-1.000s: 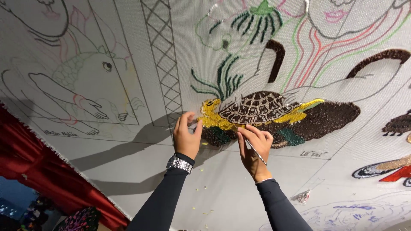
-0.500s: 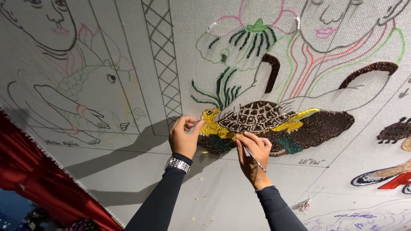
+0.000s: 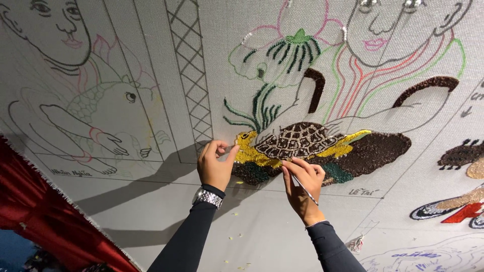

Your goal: Using a punch needle tool to insert colored yarn into a canvas frame to create a rug design.

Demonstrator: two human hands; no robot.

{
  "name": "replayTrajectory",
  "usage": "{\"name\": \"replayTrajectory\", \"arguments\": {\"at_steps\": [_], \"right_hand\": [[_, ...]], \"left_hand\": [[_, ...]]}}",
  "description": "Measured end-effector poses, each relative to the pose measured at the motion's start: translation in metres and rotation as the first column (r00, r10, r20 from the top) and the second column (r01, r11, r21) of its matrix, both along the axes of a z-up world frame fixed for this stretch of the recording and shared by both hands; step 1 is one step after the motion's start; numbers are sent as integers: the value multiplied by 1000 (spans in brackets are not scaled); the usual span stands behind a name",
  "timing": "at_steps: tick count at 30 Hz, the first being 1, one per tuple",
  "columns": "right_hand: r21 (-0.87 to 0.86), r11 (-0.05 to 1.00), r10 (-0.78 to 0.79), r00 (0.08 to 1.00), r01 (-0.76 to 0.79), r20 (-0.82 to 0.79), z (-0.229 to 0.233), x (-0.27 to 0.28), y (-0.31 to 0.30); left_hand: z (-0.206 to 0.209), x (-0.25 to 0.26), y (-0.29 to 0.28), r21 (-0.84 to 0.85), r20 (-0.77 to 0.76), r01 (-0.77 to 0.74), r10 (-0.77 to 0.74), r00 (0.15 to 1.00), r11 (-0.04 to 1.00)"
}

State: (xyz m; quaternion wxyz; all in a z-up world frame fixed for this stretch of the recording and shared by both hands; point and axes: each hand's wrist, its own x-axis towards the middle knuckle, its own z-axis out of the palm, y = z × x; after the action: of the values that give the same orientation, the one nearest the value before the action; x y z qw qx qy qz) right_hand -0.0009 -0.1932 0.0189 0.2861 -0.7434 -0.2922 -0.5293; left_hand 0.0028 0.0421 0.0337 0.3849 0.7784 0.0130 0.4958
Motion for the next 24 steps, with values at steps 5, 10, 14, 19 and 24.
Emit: {"name": "replayTrajectory", "arguments": {"at_steps": [5,10,14,19,24], "right_hand": [[1,1000,-3,1000,3,-7,-1,0,0],[-9,1000,2,1000,-2,-12,-3,-3,1],[-7,1000,-4,1000,4,-24,-3,-5,-1],[4,1000,-17,999,17,-34,-2,-10,-10],[25,999,-47,999,48,-21,-1,-9,-21]], "left_hand": [[-4,-3,-1,338,19,-74,71,997,938],[-16,-3,-15,642,74,-116,90,993,758],[-13,-8,-30,667,-98,27,52,994,745],[-2,-8,-42,653,-118,40,49,992,756],[-5,-4,-47,660,-109,3,92,990,751]]}}
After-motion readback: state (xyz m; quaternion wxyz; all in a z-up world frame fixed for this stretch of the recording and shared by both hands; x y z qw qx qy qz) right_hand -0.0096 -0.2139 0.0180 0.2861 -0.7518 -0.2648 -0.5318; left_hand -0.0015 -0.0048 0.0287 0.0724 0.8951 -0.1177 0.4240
